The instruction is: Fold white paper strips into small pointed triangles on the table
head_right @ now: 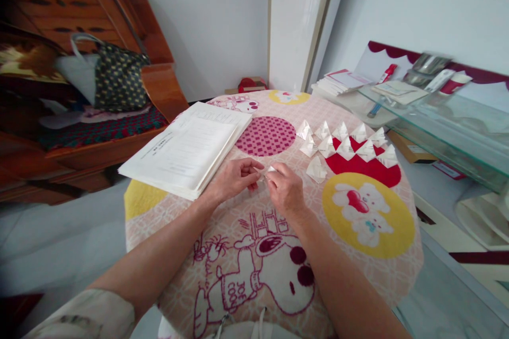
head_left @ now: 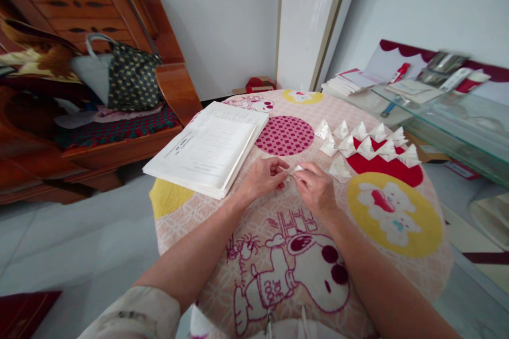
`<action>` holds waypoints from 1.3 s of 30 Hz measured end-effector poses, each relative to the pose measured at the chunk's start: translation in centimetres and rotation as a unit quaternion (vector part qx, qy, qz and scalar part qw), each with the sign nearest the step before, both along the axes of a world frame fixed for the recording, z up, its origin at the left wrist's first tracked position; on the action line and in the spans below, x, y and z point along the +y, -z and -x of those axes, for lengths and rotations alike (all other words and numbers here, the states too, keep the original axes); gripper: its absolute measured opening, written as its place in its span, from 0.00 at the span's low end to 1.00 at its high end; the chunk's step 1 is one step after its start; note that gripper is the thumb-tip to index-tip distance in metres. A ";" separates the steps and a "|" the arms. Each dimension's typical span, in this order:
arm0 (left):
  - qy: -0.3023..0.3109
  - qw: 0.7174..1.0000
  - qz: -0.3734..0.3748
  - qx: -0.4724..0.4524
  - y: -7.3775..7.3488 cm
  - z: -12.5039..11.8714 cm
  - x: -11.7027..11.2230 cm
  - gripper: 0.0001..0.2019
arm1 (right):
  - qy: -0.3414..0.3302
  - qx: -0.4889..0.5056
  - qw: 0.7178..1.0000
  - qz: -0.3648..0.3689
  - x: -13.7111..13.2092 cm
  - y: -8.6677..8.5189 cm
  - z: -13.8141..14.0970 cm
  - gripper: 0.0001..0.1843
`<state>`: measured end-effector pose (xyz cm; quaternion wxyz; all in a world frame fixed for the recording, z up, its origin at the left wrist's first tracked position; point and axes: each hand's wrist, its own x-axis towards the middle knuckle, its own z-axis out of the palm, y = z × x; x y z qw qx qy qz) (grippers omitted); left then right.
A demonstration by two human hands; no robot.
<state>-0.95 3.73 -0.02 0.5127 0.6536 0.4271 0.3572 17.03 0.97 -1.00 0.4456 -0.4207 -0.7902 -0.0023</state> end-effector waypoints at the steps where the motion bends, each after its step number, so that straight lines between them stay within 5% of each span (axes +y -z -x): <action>1: -0.007 1.000 -0.012 0.019 0.0 0.0 0.0 0.11 | -0.006 0.012 1.000 0.019 0.0 0.0 0.0 0.12; 12: -0.003 0.987 -0.030 0.158 -0.4 0.2 -0.1 0.17 | -0.048 0.110 0.974 0.195 0.7 0.9 0.1 0.11; 17: 0.020 0.987 -0.045 0.156 -0.2 0.6 -0.1 0.19 | -0.071 0.118 0.964 0.227 0.6 1.0 0.3 0.10; 23: 0.001 0.961 -0.138 0.238 -0.4 0.3 -0.1 0.12 | -0.080 0.112 0.958 0.251 0.7 0.9 0.3 0.08; 29: -0.023 0.948 -0.226 0.224 -0.5 -0.8 -0.9 0.13 | -0.081 0.157 0.941 0.289 1.1 1.0 -0.3 0.08; 39: -0.027 0.944 -0.219 0.246 1.0 -1.5 -0.8 0.05 | -0.084 0.227 0.901 0.359 1.1 0.7 -0.6 0.05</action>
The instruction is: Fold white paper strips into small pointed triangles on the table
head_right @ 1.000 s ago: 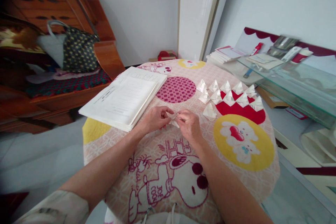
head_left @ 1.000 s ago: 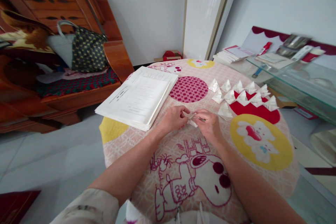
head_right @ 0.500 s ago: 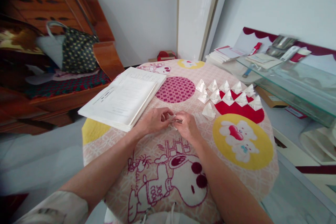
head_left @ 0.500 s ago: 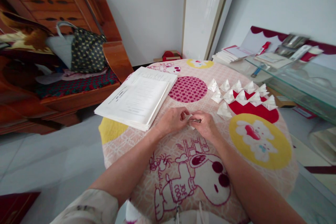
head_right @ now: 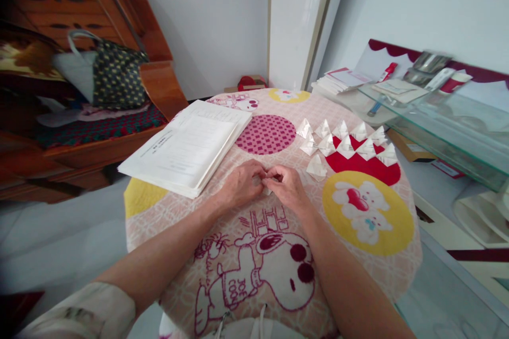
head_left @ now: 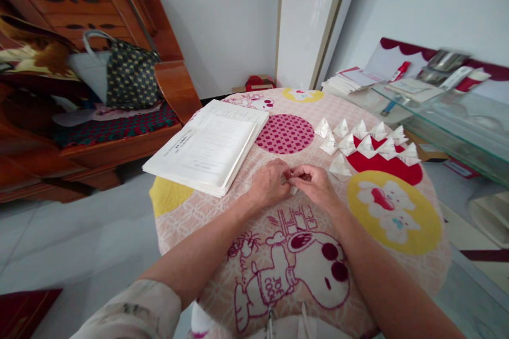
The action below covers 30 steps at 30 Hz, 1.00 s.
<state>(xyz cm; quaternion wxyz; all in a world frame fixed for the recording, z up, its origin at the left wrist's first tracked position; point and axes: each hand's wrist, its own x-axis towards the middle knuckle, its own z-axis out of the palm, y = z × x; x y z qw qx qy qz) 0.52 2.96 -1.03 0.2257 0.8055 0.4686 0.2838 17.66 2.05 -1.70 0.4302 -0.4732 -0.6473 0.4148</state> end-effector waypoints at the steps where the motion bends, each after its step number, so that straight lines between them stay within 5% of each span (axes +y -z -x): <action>1: 0.000 1.000 0.001 0.003 -0.1 -0.2 -0.1 0.05 | 0.000 0.002 1.000 0.001 0.0 0.1 0.0 0.05; 11: -0.025 0.998 -0.011 0.053 -0.1 -1.0 -0.5 0.07 | 0.029 -0.013 0.999 -0.008 0.6 0.5 -1.1 0.04; 20: -0.021 0.998 -0.004 0.058 -0.1 -1.0 -0.5 0.05 | 0.008 -0.036 0.999 0.013 0.7 -0.1 -2.3 0.13; 30: -0.029 0.997 -0.003 0.077 -0.1 -1.1 -0.3 0.05 | -0.057 -0.158 0.981 -0.096 0.4 -1.3 -3.4 0.20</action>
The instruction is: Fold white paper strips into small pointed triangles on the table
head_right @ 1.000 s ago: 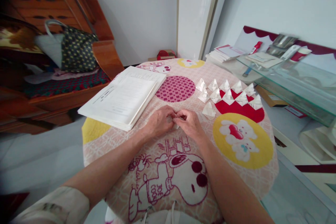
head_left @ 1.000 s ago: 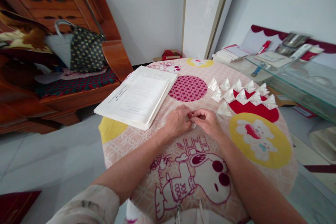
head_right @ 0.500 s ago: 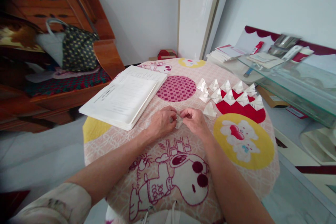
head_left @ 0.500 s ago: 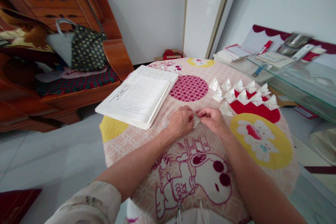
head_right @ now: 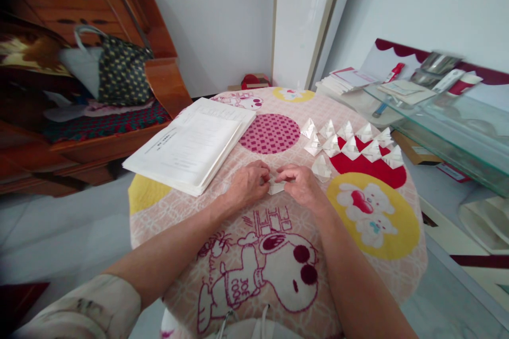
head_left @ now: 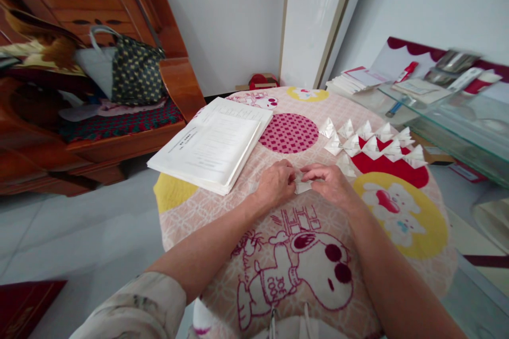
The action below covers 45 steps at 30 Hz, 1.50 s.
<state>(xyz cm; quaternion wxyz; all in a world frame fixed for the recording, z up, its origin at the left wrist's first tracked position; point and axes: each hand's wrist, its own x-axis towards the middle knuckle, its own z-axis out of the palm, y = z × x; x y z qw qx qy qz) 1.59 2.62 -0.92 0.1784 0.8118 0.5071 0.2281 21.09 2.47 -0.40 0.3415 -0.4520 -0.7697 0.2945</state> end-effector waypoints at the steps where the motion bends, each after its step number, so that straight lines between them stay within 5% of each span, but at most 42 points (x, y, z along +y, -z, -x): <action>1: -0.001 1.000 0.000 0.003 0.0 0.0 0.0 0.05 | 0.002 -0.014 1.000 -0.009 0.0 0.0 -0.1 0.20; 16: -0.006 1.000 -0.014 0.010 0.2 0.0 -0.1 0.05 | -0.002 -0.182 0.983 -0.027 -0.4 -1.5 -0.5 0.18; 26: -0.007 1.000 -0.005 0.012 -0.1 0.0 -0.1 0.04 | 0.000 -0.196 0.980 -0.033 -0.8 -1.8 -0.1 0.13; 30: -0.006 1.000 -0.011 0.016 0.0 0.1 -0.1 0.05 | 0.080 -0.216 0.972 -0.044 -0.8 -1.1 1.0 0.19; 36: 0.004 1.000 -0.011 0.008 0.2 0.1 0.0 0.05 | 0.228 -0.271 0.935 0.010 -1.1 -0.9 3.5 0.07; 45: 0.012 1.000 -0.014 0.023 0.1 0.2 0.1 0.05 | 0.239 -0.298 0.924 0.012 -0.7 -0.7 4.2 0.11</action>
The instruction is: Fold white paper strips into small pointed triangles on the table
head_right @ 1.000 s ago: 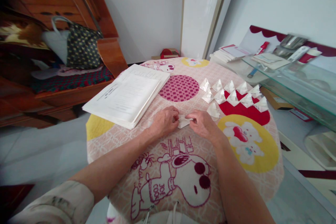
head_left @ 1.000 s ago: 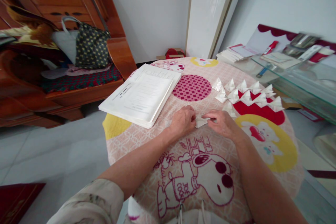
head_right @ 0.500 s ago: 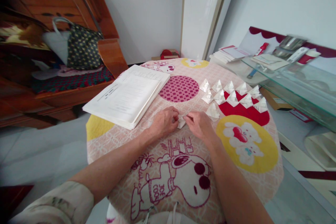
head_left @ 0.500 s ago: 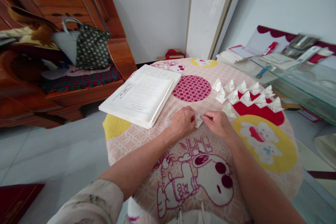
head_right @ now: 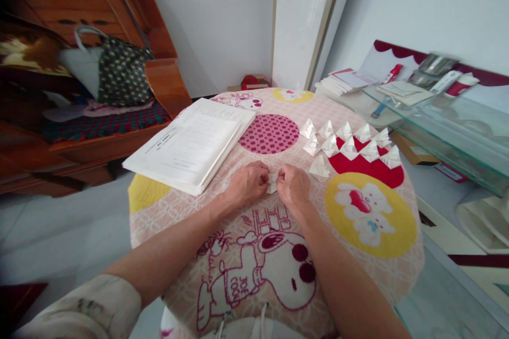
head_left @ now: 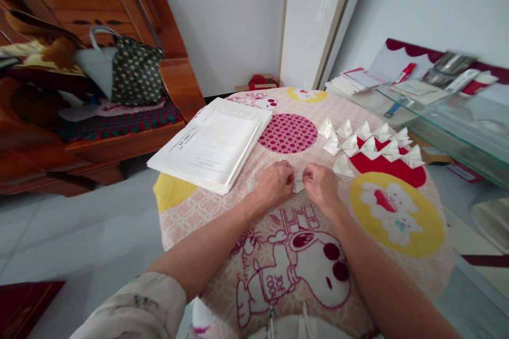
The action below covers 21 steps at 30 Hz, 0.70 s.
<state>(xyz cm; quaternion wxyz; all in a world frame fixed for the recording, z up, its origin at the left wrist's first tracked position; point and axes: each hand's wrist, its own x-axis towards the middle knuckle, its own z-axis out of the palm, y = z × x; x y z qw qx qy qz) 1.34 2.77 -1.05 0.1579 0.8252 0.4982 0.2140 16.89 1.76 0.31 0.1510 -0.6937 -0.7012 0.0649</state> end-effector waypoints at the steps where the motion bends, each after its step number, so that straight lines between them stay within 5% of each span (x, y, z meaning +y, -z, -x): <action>1: -0.002 1.000 0.003 0.003 0.0 0.0 0.0 0.05 | -0.002 0.003 1.000 0.001 0.1 0.1 -0.1 0.12; 6: 0.000 1.000 0.006 -0.022 -0.1 0.2 0.1 0.03 | -0.061 0.106 0.992 0.003 0.3 0.3 -1.2 0.09; 10: 0.022 0.985 0.053 -0.162 -0.5 1.4 0.8 0.09 | -0.144 0.293 0.945 0.031 0.2 -0.3 -3.0 0.14; 13: -0.020 0.964 0.069 -0.257 -0.6 2.6 1.8 0.17 | -0.151 0.363 0.919 0.028 0.3 -0.6 -4.1 0.15; 16: -0.075 0.956 0.061 -0.277 -0.1 3.3 2.7 0.19 | -0.164 0.367 0.915 0.037 0.4 -0.7 -4.8 0.13; 21: -0.066 0.951 0.109 -0.283 0.9 3.2 3.1 0.19 | -0.215 0.278 0.936 0.031 0.5 -0.7 -5.0 0.15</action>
